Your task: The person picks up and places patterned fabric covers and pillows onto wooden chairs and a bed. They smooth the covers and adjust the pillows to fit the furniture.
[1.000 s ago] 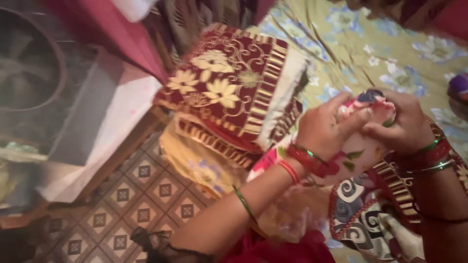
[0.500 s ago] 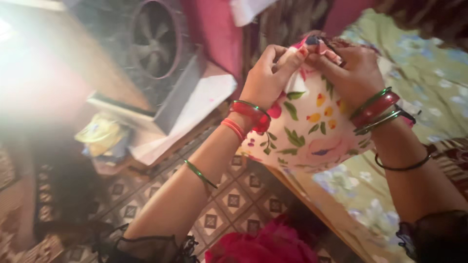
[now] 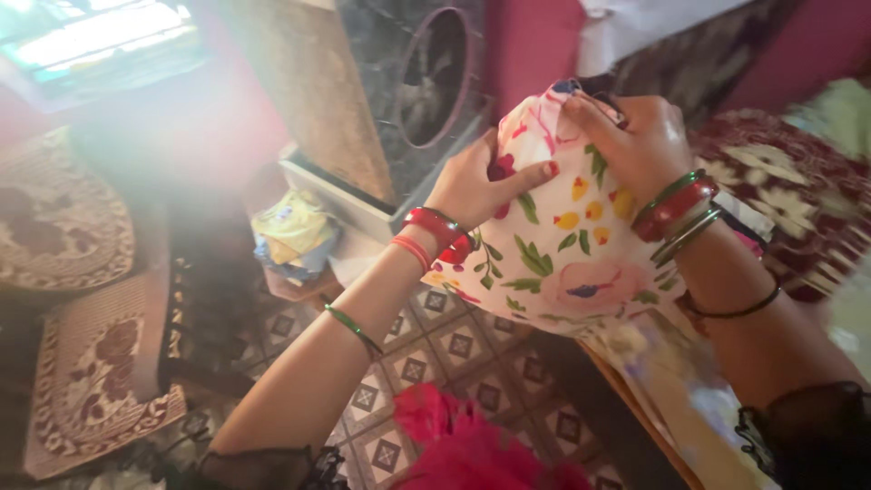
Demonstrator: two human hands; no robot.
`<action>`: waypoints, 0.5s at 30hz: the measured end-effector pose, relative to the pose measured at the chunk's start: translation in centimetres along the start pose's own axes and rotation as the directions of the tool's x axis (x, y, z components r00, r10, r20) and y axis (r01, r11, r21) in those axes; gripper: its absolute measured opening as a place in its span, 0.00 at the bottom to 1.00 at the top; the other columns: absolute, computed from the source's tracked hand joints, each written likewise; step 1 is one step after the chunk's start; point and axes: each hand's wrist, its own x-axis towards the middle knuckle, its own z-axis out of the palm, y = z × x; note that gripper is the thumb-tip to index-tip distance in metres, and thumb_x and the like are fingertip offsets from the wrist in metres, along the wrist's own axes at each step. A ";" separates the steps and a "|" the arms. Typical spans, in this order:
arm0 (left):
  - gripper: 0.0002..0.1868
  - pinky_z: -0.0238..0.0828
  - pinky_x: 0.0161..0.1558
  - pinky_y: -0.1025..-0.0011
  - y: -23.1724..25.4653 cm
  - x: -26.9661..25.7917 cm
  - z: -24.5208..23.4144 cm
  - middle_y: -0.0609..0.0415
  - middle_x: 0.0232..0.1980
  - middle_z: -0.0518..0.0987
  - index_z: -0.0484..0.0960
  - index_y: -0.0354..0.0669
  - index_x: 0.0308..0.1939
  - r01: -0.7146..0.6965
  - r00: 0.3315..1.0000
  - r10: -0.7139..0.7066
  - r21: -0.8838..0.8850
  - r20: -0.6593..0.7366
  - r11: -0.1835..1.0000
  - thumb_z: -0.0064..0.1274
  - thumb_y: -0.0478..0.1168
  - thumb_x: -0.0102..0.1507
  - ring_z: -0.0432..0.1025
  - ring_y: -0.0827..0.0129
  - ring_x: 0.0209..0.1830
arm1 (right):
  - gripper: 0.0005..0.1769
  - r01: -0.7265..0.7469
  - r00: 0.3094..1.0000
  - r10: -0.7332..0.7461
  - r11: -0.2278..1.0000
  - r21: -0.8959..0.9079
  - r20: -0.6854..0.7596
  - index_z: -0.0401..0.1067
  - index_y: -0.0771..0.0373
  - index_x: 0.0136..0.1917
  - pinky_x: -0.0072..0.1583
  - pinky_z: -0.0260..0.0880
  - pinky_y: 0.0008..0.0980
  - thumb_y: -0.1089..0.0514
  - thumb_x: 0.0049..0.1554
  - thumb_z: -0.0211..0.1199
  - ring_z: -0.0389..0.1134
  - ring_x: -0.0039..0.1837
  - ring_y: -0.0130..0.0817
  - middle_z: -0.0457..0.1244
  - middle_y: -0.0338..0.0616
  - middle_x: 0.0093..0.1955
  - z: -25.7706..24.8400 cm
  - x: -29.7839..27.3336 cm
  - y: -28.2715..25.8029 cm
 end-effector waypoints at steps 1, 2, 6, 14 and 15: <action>0.45 0.76 0.45 0.72 -1.0 0.4 -1.3 0.53 0.44 0.84 0.76 0.42 0.63 -0.013 1.000 0.013 -0.005 -0.001 1.000 0.61 0.68 0.51 0.79 0.72 0.39 | 0.34 -0.004 1.000 0.004 1.000 -0.008 0.018 0.74 0.72 0.36 0.36 0.61 0.38 0.37 0.64 0.66 0.60 0.30 0.28 0.60 0.51 0.25 1.6 0.9 -0.7; 0.47 0.74 0.48 0.73 -1.9 0.8 -2.8 0.54 0.46 0.84 0.74 0.43 0.65 -0.025 1.000 0.025 -0.010 -0.001 1.000 0.62 0.68 0.51 0.79 0.72 0.43 | 0.34 -0.007 0.999 0.007 1.000 -0.017 0.037 0.74 0.72 0.36 0.37 0.62 0.38 0.36 0.63 0.67 0.62 0.30 0.29 0.61 0.51 0.25 3.2 1.9 -1.6; 0.46 0.77 0.50 0.72 -5.9 2.0 -9.9 0.53 0.47 0.86 0.77 0.42 0.62 0.088 0.995 -0.088 -0.006 0.039 0.996 0.62 0.69 0.50 0.81 0.70 0.45 | 0.31 -0.032 0.986 0.019 0.997 0.076 0.166 0.77 0.68 0.41 0.39 0.66 0.39 0.35 0.60 0.65 0.66 0.33 0.29 0.64 0.49 0.28 9.7 5.6 -5.5; 0.38 0.76 0.47 0.72 -12.6 -0.1 -25.1 0.56 0.41 0.85 0.82 0.41 0.55 0.267 0.963 -0.264 0.084 -0.046 0.960 0.60 0.67 0.54 0.80 0.73 0.40 | 0.31 0.034 0.920 -0.095 0.986 0.165 0.379 0.77 0.69 0.40 0.42 0.67 0.37 0.35 0.60 0.64 0.68 0.36 0.30 0.65 0.48 0.30 24.1 11.7 -15.5; 0.37 0.74 0.47 0.74 -13.5 -0.9 -26.9 0.59 0.41 0.85 0.81 0.45 0.56 0.230 0.971 -0.224 0.091 -0.079 0.969 0.60 0.67 0.54 0.79 0.77 0.42 | 0.29 0.044 0.913 -0.123 0.977 0.207 0.389 0.77 0.68 0.41 0.42 0.67 0.36 0.36 0.59 0.64 0.68 0.36 0.28 0.66 0.46 0.30 25.7 12.0 -17.0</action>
